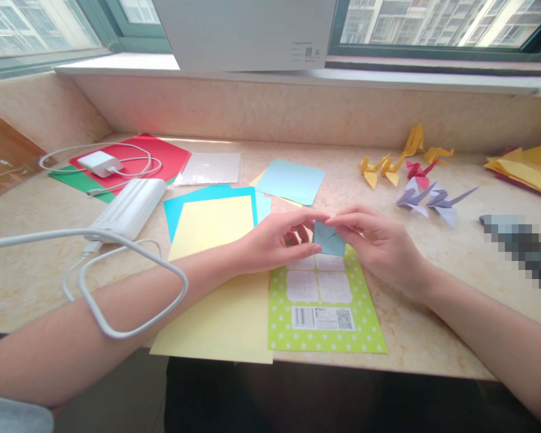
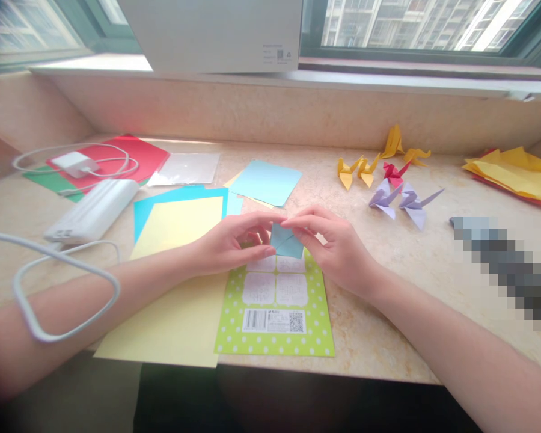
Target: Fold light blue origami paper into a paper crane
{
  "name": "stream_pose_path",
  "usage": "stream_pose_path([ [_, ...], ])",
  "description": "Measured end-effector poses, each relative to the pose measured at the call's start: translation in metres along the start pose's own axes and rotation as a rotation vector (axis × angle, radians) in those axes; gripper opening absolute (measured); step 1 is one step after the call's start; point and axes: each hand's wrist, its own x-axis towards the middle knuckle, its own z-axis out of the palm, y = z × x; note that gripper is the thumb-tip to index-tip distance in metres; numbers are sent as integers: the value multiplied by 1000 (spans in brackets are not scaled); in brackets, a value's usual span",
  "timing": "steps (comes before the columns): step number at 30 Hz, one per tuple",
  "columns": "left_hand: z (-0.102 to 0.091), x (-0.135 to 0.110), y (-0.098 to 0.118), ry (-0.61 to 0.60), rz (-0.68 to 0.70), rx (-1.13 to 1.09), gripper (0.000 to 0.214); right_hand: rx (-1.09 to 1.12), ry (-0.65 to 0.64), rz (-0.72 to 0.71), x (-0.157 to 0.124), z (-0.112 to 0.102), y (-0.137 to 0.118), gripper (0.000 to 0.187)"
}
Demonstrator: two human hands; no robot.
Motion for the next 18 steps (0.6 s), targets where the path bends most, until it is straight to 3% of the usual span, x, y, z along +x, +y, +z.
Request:
stream_pose_path([
  [18, 0, -1, -4, -30, 15, -14, 57, -2, 37, 28, 1, 0, 0, 20],
])
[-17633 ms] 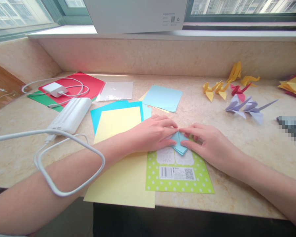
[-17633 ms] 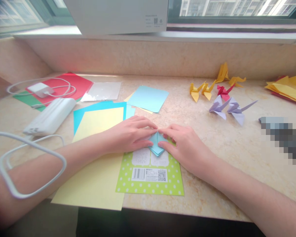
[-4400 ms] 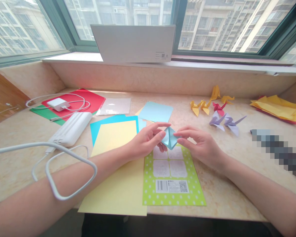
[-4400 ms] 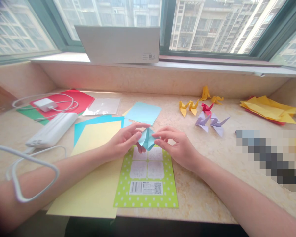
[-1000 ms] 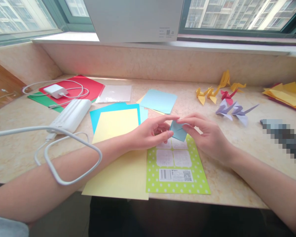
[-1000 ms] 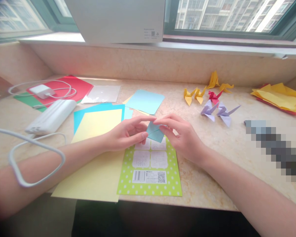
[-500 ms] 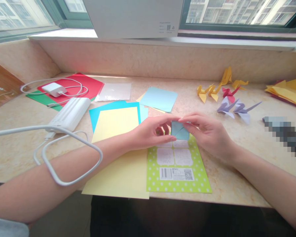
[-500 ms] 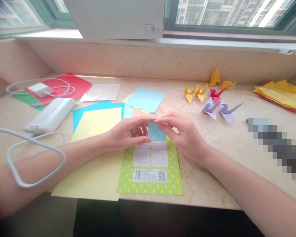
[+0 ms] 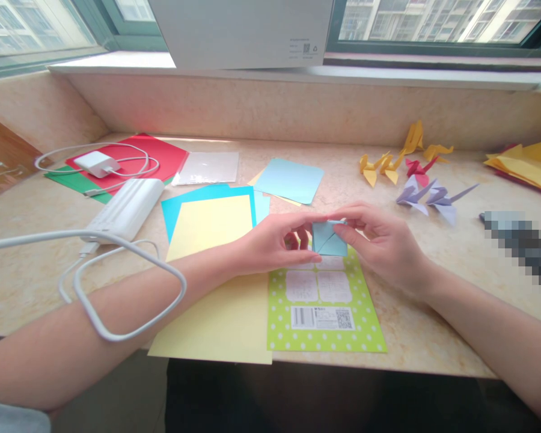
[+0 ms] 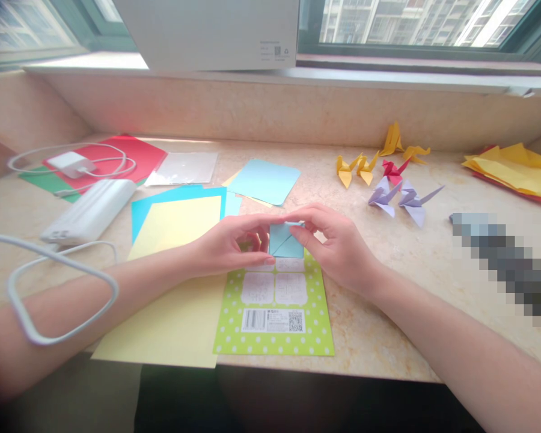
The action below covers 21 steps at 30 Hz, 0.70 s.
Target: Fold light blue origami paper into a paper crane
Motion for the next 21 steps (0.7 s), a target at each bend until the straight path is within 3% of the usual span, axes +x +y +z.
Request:
stream_pose_path([
  [21, 2, -1, 4, 33, -9, 8, 62, 37, 24, 68, 0, 1, 3, 19],
])
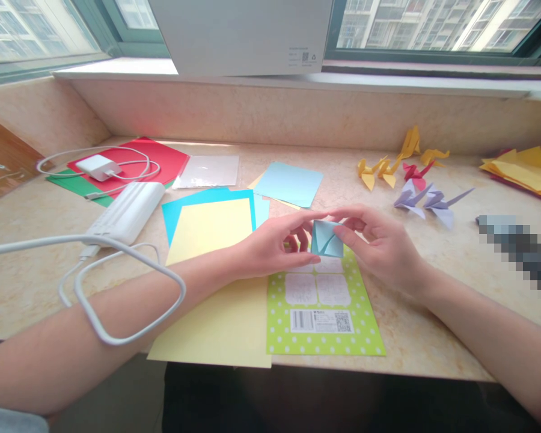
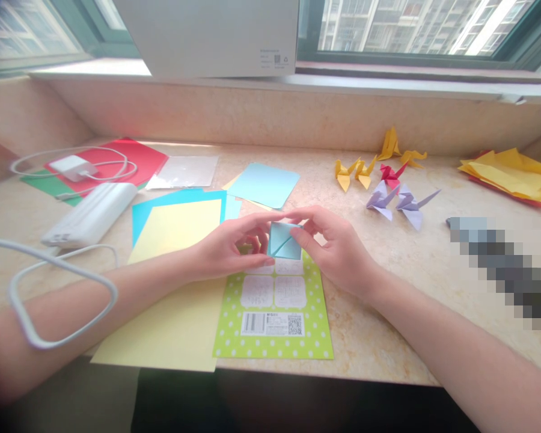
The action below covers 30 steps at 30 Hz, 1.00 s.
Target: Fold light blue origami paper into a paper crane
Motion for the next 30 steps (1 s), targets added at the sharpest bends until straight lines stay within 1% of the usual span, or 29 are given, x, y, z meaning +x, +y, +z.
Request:
stream_pose_path([
  [5, 2, 0, -1, 64, 53, -86, 63, 38, -13, 31, 0, 2, 2, 20],
  [8, 1, 0, -1, 98, 96, -97, 56, 70, 18, 47, 0, 3, 1, 25],
  [9, 0, 0, -1, 100, 112, -99, 52, 80, 25, 44, 0, 3, 0, 25],
  [13, -3, 0, 2, 98, 183, -103, 45, 97, 7, -8, 0, 1, 0, 8],
  [15, -5, 1, 2, 142, 196, -53, 31, 110, -6, -20, 0, 0, 1, 4],
  [17, -5, 2, 0, 221, 185, 33, 18, 106, -51, -15, -1, -2, 2, 4],
  [19, -6, 3, -3, 293, 172, 137, 15, 74, -133, 15, -1, -3, 2, 7],
  [20, -6, 3, -5, 306, 168, 198, 14, 54, -177, 32, -1, -4, 3, 9],
  [22, -6, 4, -9, 260, 171, 323, 14, 23, -243, 52, -1, -5, 3, 12],
  [24, -6, 3, -12, 136, 199, 408, 13, -5, -279, 37, 0, -6, 5, 13],
  [26, -6, 2, -14, 35, 244, 444, 12, -69, -303, -14, 1, -7, 7, 16],
  [28, -6, 0, -15, -10, 270, 471, 12, -159, -333, -84, 2, -8, 9, 22],
  [30, -7, 0, -16, -30, 263, 507, 12, -234, -362, -147, 3, -10, 10, 30],
])
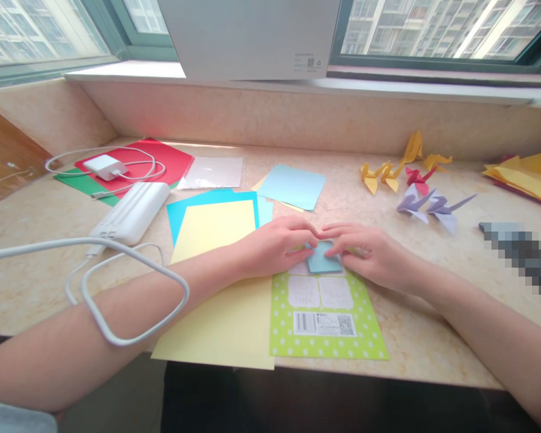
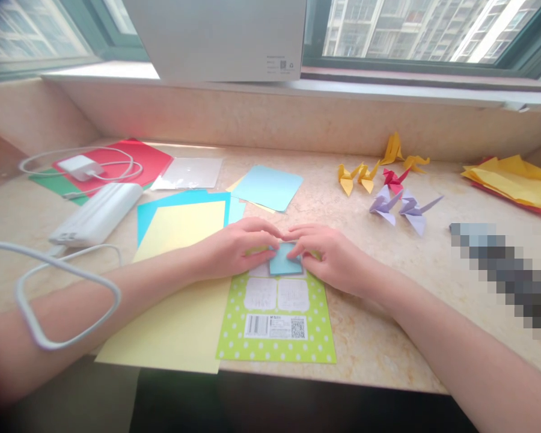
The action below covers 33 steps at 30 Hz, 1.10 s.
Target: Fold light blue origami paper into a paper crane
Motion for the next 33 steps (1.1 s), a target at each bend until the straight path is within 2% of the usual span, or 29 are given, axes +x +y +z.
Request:
stream_pose_path([
  [3, -2, 0, 0, -60, -3, 41, 14, -74, -16, -33, -1, -5, -2, 36],
  [8, -6, 2, 3, -124, 36, 110, 18, -127, -103, -103, -2, -12, -8, 22],
  [11, -7, 2, 5, -150, 53, 165, 21, -125, -156, -130, -2, -13, -8, 21],
  [17, -8, 2, 8, -147, 97, 165, 20, -91, -149, -150, -1, -13, -4, 17],
  [23, -12, 5, 12, -213, 161, 66, 19, -40, -160, -131, -2, -15, -6, 15],
  [28, -13, 5, 11, -251, 178, 71, 21, -27, -193, -87, -3, -15, -8, 17],
  [33, -14, 4, 11, -273, 176, 71, 21, -26, -170, -72, -2, -14, -10, 16],
])
